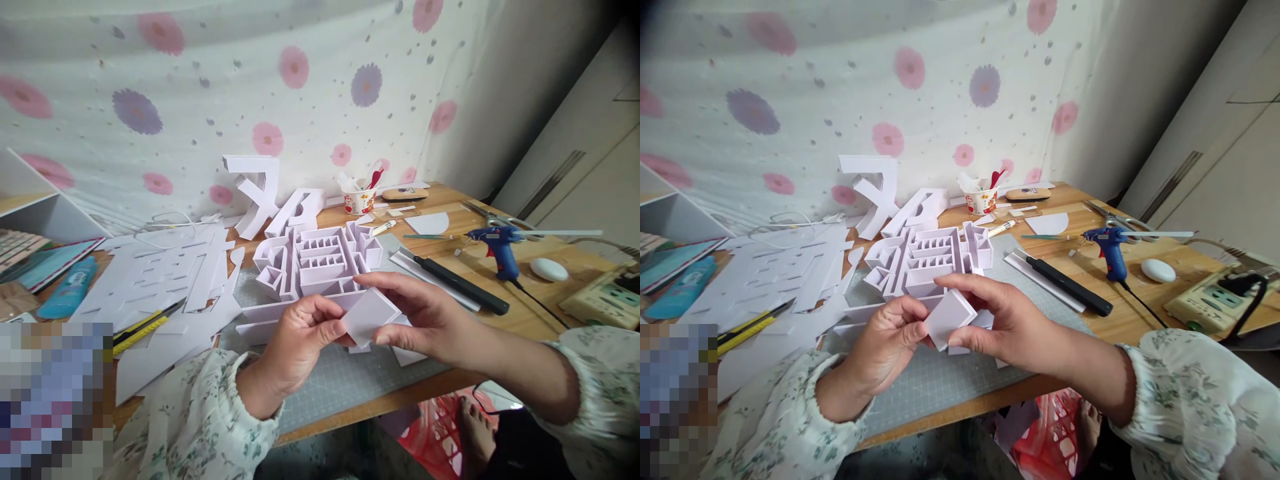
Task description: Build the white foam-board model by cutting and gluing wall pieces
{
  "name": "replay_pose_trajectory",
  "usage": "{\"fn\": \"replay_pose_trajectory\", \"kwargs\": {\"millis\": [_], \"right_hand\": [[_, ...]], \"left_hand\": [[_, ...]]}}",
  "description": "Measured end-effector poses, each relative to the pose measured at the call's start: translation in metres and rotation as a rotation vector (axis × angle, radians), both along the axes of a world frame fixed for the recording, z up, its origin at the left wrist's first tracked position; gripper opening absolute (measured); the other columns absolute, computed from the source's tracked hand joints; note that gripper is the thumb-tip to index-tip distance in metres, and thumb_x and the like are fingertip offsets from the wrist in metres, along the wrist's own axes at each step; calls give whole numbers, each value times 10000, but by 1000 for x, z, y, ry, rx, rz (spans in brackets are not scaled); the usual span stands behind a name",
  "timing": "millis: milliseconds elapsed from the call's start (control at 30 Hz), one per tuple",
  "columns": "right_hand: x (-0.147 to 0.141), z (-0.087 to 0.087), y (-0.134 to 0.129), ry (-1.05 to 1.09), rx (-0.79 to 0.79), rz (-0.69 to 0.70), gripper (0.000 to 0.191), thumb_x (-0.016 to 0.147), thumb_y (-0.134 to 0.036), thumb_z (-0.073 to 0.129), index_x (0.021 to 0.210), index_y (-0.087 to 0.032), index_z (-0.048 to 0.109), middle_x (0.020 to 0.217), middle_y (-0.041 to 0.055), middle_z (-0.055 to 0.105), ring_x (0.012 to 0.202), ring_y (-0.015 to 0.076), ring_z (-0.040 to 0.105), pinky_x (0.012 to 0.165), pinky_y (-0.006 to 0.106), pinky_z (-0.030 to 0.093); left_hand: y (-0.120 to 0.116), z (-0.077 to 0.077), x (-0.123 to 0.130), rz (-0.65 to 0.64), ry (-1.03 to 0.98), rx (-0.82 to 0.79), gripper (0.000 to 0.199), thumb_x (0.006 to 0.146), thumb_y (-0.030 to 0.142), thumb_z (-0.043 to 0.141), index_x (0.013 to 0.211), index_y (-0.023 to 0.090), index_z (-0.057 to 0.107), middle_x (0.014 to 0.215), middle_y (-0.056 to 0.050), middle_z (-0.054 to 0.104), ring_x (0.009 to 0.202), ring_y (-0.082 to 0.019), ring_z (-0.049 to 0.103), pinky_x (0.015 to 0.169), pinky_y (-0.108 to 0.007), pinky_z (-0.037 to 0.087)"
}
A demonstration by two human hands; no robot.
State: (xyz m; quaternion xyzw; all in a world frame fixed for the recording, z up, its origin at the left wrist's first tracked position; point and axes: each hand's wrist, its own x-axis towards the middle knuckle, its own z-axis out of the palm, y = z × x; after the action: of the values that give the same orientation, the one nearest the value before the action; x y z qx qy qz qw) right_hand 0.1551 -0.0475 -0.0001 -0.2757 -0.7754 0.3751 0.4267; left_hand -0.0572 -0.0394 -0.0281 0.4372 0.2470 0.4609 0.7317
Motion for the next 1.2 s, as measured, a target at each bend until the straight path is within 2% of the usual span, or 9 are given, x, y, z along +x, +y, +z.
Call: {"fn": "replay_pose_trajectory", "kwargs": {"millis": [233, 500, 633, 867, 1033, 1200], "right_hand": [[5, 3, -1, -19, -167, 0, 357, 759, -305, 794, 1049, -172, 635, 872, 24, 678, 767, 136, 613, 713, 236, 506], [1, 2, -3, 134, -436, 80, 366, 695, -308, 840, 963, -171, 631, 801, -5, 651, 714, 111, 589, 645, 212, 471], [0, 0, -3, 191, -528, 102, 444, 669, -289, 856, 1034, -174, 631, 790, -19, 650, 705, 105, 594, 633, 209, 472], [-2, -8, -1, 275, -611, 164, 566, 732, -253, 814, 1246, -195, 585, 895, 1, 708, 814, 137, 660, 768, 282, 514], [-2, -9, -1, 283, -647, 131, 551, 708, -258, 831, 1211, -189, 617, 907, 2, 710, 805, 121, 656, 742, 248, 517], [1, -4, 0, 233, -660, 130, 537, 694, -302, 837, 1181, -188, 642, 912, 7, 707, 808, 124, 653, 749, 253, 526]], "left_hand": [[0, 0, 0, 36, -1, 103, 160, 696, 239, 836, 729, 155, 703, 666, 8, 733, 560, -105, 682, 544, -188, 566], [0, -3, -1, 1, -15, 144, 140, 711, 220, 823, 721, 156, 699, 669, 28, 702, 540, -98, 670, 502, -179, 549], [-2, -2, -1, 2, -23, 146, 152, 721, 219, 816, 743, 155, 680, 679, 35, 696, 537, -89, 667, 501, -166, 543], [-3, -2, 0, -32, -31, 150, 191, 748, 257, 801, 790, 151, 647, 671, 12, 726, 555, -90, 677, 532, -154, 543], [-2, -2, 2, -26, -61, 142, 195, 737, 257, 808, 781, 156, 648, 705, 20, 735, 558, -102, 688, 511, -165, 550], [-2, 0, 0, -32, -11, 134, 231, 712, 274, 826, 750, 149, 635, 703, 18, 720, 560, -118, 686, 516, -199, 559]]}}
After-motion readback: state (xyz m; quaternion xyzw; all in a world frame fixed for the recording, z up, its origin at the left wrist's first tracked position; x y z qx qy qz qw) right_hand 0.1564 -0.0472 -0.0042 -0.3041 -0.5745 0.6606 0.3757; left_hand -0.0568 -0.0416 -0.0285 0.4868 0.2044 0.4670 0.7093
